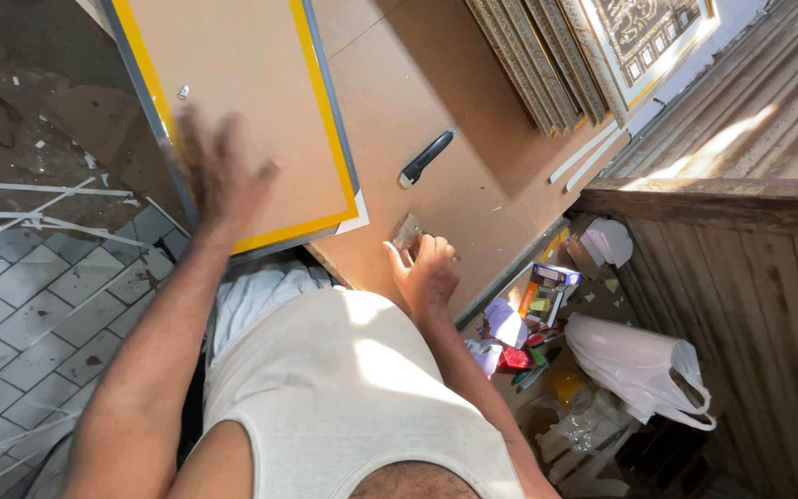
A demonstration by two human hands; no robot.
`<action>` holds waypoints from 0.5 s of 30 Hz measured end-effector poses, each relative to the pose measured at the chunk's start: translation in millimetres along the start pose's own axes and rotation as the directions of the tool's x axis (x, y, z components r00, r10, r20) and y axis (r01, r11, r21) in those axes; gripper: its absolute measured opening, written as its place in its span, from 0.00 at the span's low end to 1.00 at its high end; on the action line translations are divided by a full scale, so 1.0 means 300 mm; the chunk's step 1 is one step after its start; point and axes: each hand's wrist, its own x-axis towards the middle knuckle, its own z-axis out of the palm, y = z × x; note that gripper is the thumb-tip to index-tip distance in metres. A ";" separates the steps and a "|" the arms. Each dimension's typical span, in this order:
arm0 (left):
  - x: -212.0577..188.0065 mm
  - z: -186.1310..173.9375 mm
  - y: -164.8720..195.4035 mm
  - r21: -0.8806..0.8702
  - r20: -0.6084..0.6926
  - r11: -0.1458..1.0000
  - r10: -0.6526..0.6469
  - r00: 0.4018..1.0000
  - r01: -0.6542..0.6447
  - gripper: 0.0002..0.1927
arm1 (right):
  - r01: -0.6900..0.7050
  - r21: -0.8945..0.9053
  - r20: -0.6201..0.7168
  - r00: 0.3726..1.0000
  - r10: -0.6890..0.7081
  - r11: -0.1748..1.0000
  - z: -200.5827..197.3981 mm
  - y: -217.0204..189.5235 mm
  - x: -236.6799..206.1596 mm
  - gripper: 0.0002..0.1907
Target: The person applies yellow masking tape to the edges of a rectangular board, then places white plastic corner pieces onto the taped corners. They repeat this process for a second board, using a utility knife to trim tape and a stapler to secure the corners.
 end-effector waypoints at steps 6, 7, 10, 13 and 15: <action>0.080 -0.137 -0.130 -0.615 0.243 0.546 -0.555 0.795 0.569 0.53 | 0.641 0.129 -0.199 0.764 -0.613 0.757 0.032 -0.080 0.042 0.31; 0.071 -0.148 -0.128 -0.590 0.233 0.583 -0.539 0.809 0.558 0.51 | 0.675 0.135 -0.198 0.736 -0.647 0.726 0.051 -0.104 0.056 0.31; 0.048 -0.197 -0.077 -0.713 0.156 0.600 -0.368 0.917 0.362 0.41 | 0.706 0.232 -0.155 0.706 -0.691 0.669 0.086 -0.122 0.114 0.32; 0.023 -0.246 0.006 -0.727 -0.060 0.687 -0.068 0.996 0.003 0.28 | 0.583 0.494 -0.099 0.775 -0.625 0.645 0.083 -0.069 0.150 0.32; 0.034 -0.266 0.066 -0.766 -0.066 0.639 0.021 0.998 -0.064 0.21 | 0.517 0.628 -0.184 0.825 -0.534 0.582 0.073 -0.019 0.166 0.28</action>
